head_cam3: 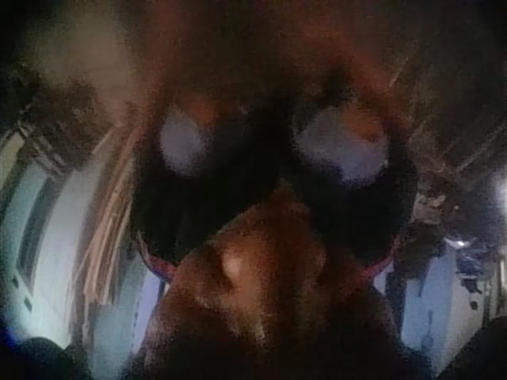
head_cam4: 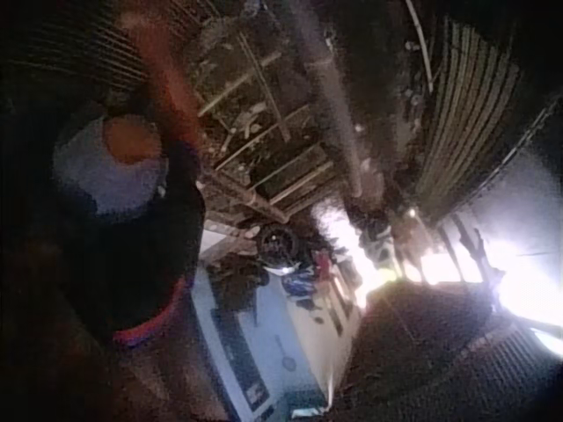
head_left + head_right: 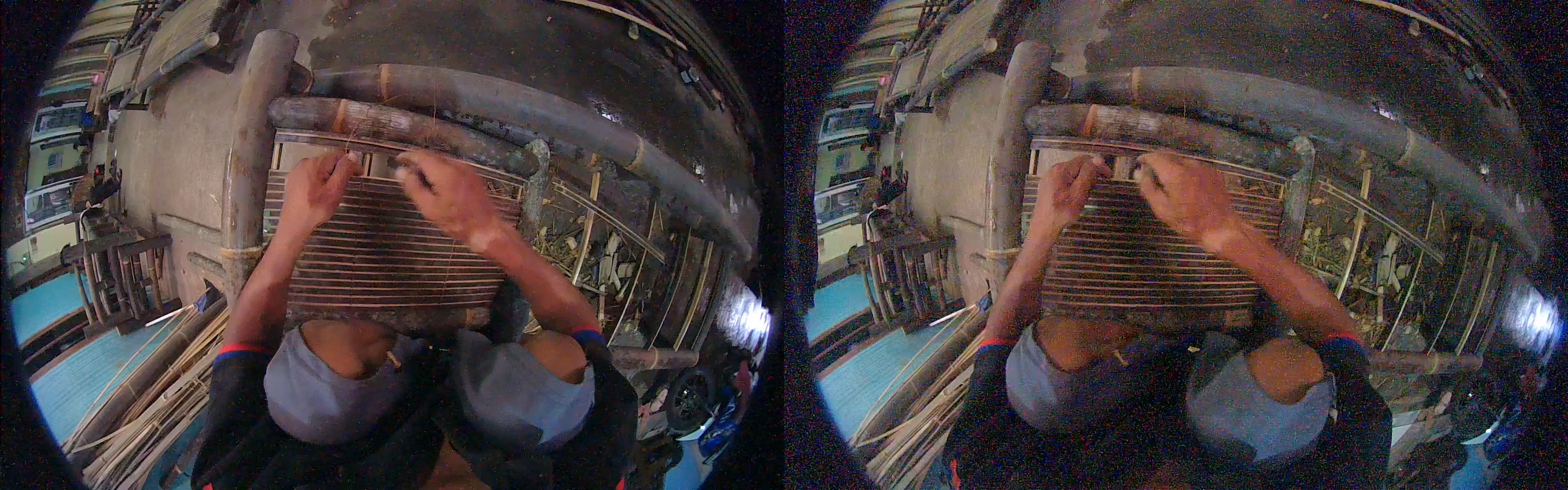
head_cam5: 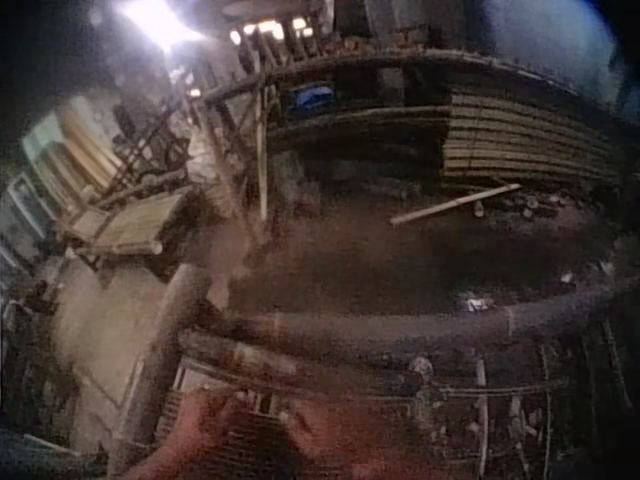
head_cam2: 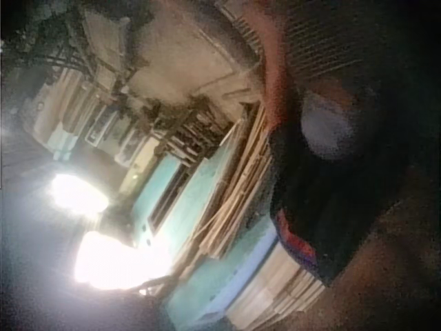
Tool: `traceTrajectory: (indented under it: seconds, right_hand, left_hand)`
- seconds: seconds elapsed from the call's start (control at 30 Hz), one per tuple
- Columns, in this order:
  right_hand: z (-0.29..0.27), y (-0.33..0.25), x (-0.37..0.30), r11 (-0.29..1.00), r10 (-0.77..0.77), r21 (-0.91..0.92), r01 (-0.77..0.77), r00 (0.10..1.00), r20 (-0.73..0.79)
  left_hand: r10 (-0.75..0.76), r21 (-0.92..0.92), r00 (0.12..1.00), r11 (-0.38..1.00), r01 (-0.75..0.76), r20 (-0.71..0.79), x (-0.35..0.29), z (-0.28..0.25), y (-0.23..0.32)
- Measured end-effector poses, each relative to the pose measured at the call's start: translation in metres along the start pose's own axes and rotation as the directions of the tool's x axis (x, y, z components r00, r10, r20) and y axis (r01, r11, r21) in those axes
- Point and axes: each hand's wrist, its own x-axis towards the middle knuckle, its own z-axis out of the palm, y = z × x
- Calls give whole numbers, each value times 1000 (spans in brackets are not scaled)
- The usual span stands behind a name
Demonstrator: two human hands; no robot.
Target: The person weaves thin bamboo strips into a rectangular basket frame using both hands. They interlace the strips through the existing grid, occasionally adjusting the tension and position of the strips to maintain alignment.
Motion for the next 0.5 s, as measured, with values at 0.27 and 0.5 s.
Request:
traceTrajectory:
  seconds: [0.27, 0.5]
  right_hand:
    - [71, 14, 16, 466, 357, 520, -716, 690, 630]
    - [98, -2, 26, 16, 509, 649, -761, 564, 650]
  left_hand:
    - [-75, 155, 995, 986, 65, 65, 7, 0, -9]
    - [-15, 558, 995, 829, -43, 99, 15, 18, 2]
